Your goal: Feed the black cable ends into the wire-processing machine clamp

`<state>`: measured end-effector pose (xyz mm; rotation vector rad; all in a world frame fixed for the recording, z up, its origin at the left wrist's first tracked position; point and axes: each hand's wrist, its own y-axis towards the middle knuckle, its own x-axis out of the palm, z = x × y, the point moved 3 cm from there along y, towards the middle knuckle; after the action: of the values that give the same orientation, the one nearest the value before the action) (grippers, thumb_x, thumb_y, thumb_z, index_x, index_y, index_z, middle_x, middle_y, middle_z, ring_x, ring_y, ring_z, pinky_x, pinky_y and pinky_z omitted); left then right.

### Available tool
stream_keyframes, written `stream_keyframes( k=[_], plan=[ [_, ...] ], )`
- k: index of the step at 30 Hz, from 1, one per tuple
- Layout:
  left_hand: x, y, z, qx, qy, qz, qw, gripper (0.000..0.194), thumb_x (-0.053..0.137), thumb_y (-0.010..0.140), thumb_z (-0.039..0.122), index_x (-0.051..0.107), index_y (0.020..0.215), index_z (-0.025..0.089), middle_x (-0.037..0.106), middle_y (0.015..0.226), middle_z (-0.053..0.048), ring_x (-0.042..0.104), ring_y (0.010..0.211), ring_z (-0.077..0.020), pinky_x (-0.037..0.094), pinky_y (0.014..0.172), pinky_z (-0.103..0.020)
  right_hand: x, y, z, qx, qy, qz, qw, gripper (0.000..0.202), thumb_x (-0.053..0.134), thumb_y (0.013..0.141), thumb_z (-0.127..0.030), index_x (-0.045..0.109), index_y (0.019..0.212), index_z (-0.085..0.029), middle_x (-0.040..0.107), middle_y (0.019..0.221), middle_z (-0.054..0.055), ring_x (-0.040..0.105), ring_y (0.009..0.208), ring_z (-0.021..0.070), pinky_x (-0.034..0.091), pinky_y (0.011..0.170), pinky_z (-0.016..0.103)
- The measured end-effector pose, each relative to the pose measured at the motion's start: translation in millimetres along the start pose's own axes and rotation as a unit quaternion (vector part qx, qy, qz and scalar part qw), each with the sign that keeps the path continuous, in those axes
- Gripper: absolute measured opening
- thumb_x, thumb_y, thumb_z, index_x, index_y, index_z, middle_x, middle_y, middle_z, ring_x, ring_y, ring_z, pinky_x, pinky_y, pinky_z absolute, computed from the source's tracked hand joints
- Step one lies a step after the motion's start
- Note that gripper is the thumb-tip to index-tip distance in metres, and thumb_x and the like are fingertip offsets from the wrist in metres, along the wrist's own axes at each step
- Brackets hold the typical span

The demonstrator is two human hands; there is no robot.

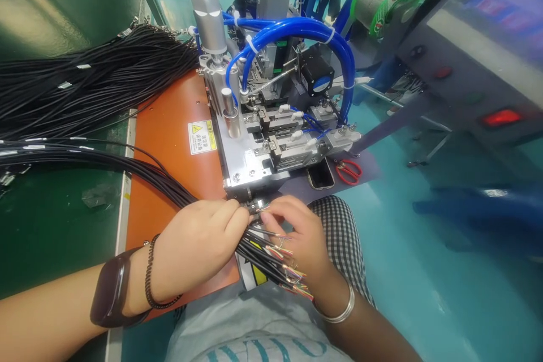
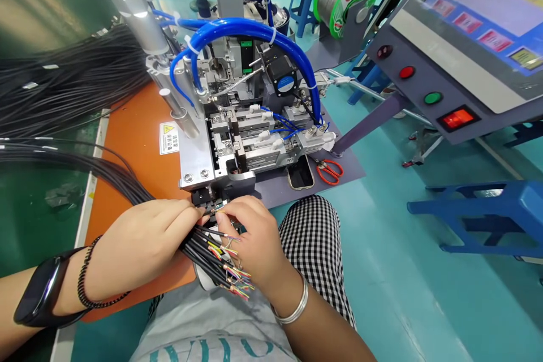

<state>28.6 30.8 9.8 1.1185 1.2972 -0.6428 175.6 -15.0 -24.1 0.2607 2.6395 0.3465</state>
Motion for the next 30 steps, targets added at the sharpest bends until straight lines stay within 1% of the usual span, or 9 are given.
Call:
stream_keyframes(
  k=[3,6,8,10,12,15,18,23,30],
  plan=[
    [0.0,1,1,0.010,-0.020,-0.017,1.000,0.017,0.042,0.082,0.005,0.055,0.083,0.015,0.053,0.067,-0.002,0.049,0.058,-0.0182,0.040,0.051,-0.031,-1,3,3,-0.003,-0.005,-0.008,1.000,0.011,0.056,0.088,-0.018,0.066,0.083,-0.018,0.065,0.081,0.003,0.059,0.078,0.0137,0.048,0.071,0.026],
    [1.2,-1,1,-0.003,-0.039,-0.071,0.997,0.024,0.041,0.083,0.007,0.058,0.100,0.013,0.057,0.079,-0.005,0.052,0.065,-0.0193,0.044,0.056,-0.033,-3,7,6,-0.051,-0.037,-0.063,0.996,0.012,0.054,0.090,-0.019,0.065,0.086,-0.018,0.065,0.085,0.003,0.058,0.083,0.0145,0.047,0.077,0.028],
    [1.1,-4,-1,-0.014,-0.049,-0.087,0.995,0.036,0.040,0.082,0.005,0.054,0.114,0.012,0.059,0.089,-0.007,0.055,0.073,-0.0204,0.046,0.062,-0.034,-5,10,9,-0.064,-0.062,-0.099,0.991,0.012,0.053,0.091,-0.020,0.065,0.087,-0.018,0.065,0.086,0.004,0.056,0.085,0.0151,0.045,0.080,0.029],
    [0.3,-6,-3,-0.011,-0.057,-0.076,0.995,0.043,0.039,0.083,0.004,0.050,0.123,0.011,0.059,0.091,-0.008,0.055,0.078,-0.0212,0.046,0.065,-0.034,-7,12,14,-0.030,-0.074,-0.107,0.991,0.012,0.055,0.090,-0.023,0.063,0.083,-0.018,0.063,0.083,0.003,0.055,0.082,0.0149,0.044,0.077,0.028],
    [-0.1,-7,-5,-0.009,-0.062,-0.067,0.996,0.043,0.038,0.083,0.004,0.050,0.123,0.013,0.058,0.087,-0.006,0.055,0.078,-0.0207,0.046,0.064,-0.033,-9,12,21,0.045,-0.062,-0.103,0.992,0.016,0.059,0.088,-0.026,0.060,0.074,-0.018,0.060,0.074,0.000,0.054,0.074,0.0136,0.042,0.068,0.026],
    [-0.7,-5,-8,-0.016,-0.060,-0.072,0.995,0.044,0.039,0.081,0.002,0.054,0.119,0.017,0.056,0.082,-0.004,0.054,0.072,-0.0195,0.043,0.057,-0.031,-7,10,31,0.177,0.025,-0.120,0.977,0.016,0.064,0.083,-0.028,0.059,0.072,-0.018,0.056,0.068,-0.003,0.052,0.065,0.0114,0.040,0.059,0.023],
    [-1.0,-2,-7,-0.017,-0.053,-0.106,0.993,0.046,0.042,0.077,0.000,0.055,0.116,0.020,0.057,0.081,-0.004,0.055,0.074,-0.0205,0.044,0.057,-0.032,-4,8,36,0.252,0.119,-0.141,0.950,0.009,0.061,0.083,-0.027,0.061,0.081,-0.018,0.056,0.071,-0.003,0.052,0.066,0.0108,0.042,0.060,0.021],
    [-2.3,-2,-5,-0.017,-0.056,-0.128,0.990,0.043,0.046,0.078,0.003,0.055,0.117,0.018,0.058,0.086,-0.004,0.057,0.078,-0.0227,0.049,0.058,-0.036,-2,9,37,0.287,0.174,-0.142,0.931,0.007,0.058,0.082,-0.024,0.061,0.080,-0.018,0.057,0.071,-0.002,0.052,0.066,0.0107,0.041,0.060,0.021],
    [1.3,-5,-7,-0.030,-0.060,-0.162,0.984,0.042,0.049,0.080,0.009,0.052,0.120,0.018,0.058,0.090,-0.004,0.057,0.080,-0.0226,0.051,0.059,-0.037,2,11,39,0.301,0.190,-0.112,0.928,0.005,0.059,0.078,-0.021,0.059,0.075,-0.017,0.054,0.066,-0.003,0.049,0.062,0.0101,0.039,0.057,0.020]
  ],
)
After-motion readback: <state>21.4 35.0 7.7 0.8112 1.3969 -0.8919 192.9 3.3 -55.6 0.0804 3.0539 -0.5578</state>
